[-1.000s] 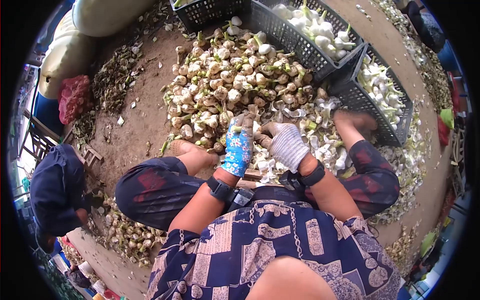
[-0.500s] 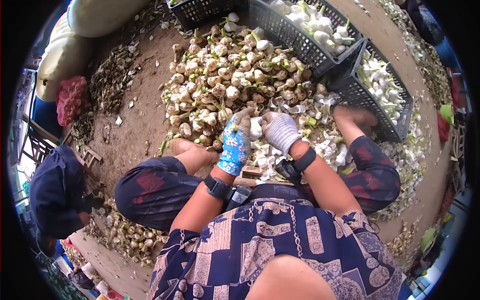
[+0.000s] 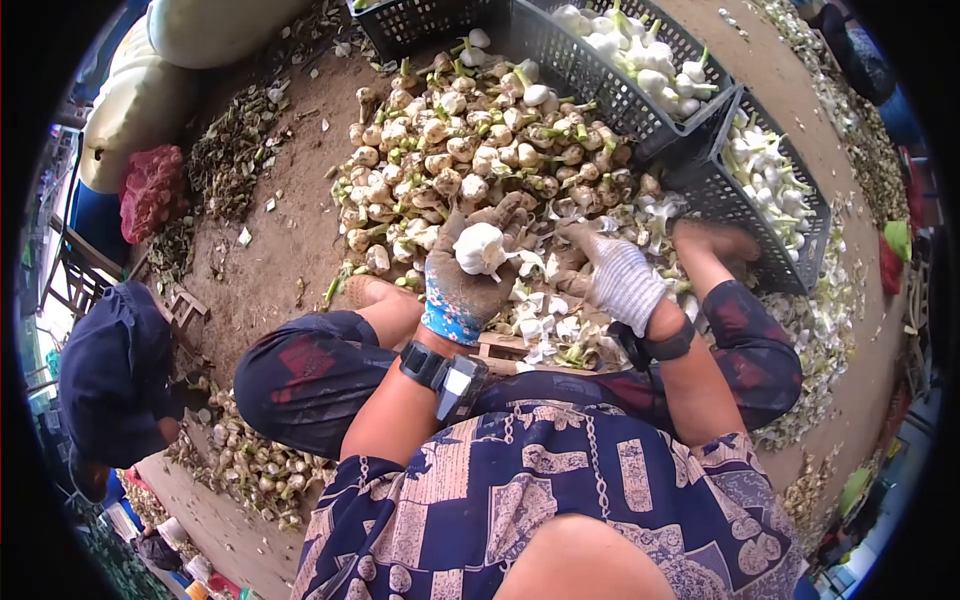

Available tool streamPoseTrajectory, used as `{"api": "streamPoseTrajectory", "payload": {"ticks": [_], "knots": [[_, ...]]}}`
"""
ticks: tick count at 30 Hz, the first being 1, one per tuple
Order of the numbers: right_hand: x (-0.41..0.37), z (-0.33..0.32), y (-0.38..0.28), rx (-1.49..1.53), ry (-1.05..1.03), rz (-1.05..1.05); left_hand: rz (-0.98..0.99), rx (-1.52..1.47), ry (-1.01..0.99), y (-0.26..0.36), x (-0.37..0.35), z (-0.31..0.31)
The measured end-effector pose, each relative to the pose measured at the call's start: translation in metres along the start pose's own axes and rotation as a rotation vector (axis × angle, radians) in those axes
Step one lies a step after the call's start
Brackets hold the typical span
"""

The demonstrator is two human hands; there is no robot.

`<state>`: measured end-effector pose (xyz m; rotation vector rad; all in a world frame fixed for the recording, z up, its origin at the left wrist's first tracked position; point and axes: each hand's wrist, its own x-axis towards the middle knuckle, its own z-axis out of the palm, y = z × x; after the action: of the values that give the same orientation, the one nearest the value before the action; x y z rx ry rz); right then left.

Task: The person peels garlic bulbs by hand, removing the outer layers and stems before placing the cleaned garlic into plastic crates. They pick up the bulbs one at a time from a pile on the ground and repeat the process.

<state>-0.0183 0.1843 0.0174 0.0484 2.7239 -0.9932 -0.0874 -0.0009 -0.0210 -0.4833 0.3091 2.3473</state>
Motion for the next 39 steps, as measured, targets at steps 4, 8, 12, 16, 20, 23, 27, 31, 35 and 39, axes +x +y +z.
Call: {"api": "streamPoseTrajectory", "payload": {"ticks": [4, 8, 12, 16, 20, 23, 27, 31, 35, 39], "knots": [[0.020, 0.056, -0.011, 0.026, -0.068, -0.094, -0.062, 0.054, 0.157, -0.013, -0.002, -0.019], [-0.005, -0.004, -0.029, 0.832, -0.545, -0.026, 0.069, 0.069, 0.193, 0.014, 0.014, -0.043], [0.028, 0.028, 0.034, -0.308, -0.339, 0.044, 0.414, 0.234, 0.347, 0.054, 0.019, -0.048], [0.050, 0.098, 0.037, -0.299, -0.273, -0.159, 0.470, 0.253, 0.414, 0.064, 0.009, -0.038], [0.083, 0.201, 0.044, -0.565, -0.583, -0.261, 0.311, 0.472, 0.322, 0.052, 0.014, -0.065], [0.091, 0.236, 0.058, -0.510, -0.520, -0.077, 0.220, 0.538, 0.381, 0.044, 0.020, -0.053], [0.087, 0.196, 0.068, -0.342, -0.613, -0.034, 0.562, 1.128, 0.257, 0.028, 0.039, -0.082], [0.071, 0.142, 0.069, 0.040, -0.358, 0.185, 0.202, 0.715, 0.389, 0.035, 0.029, -0.062], [0.043, 0.067, 0.036, 1.138, -0.060, 0.235, 0.076, 1.233, 0.130, 0.015, 0.028, -0.066], [0.025, 0.038, 0.011, 0.791, 0.103, -0.111, 0.086, 0.958, -0.076, -0.010, 0.006, -0.031]]}}
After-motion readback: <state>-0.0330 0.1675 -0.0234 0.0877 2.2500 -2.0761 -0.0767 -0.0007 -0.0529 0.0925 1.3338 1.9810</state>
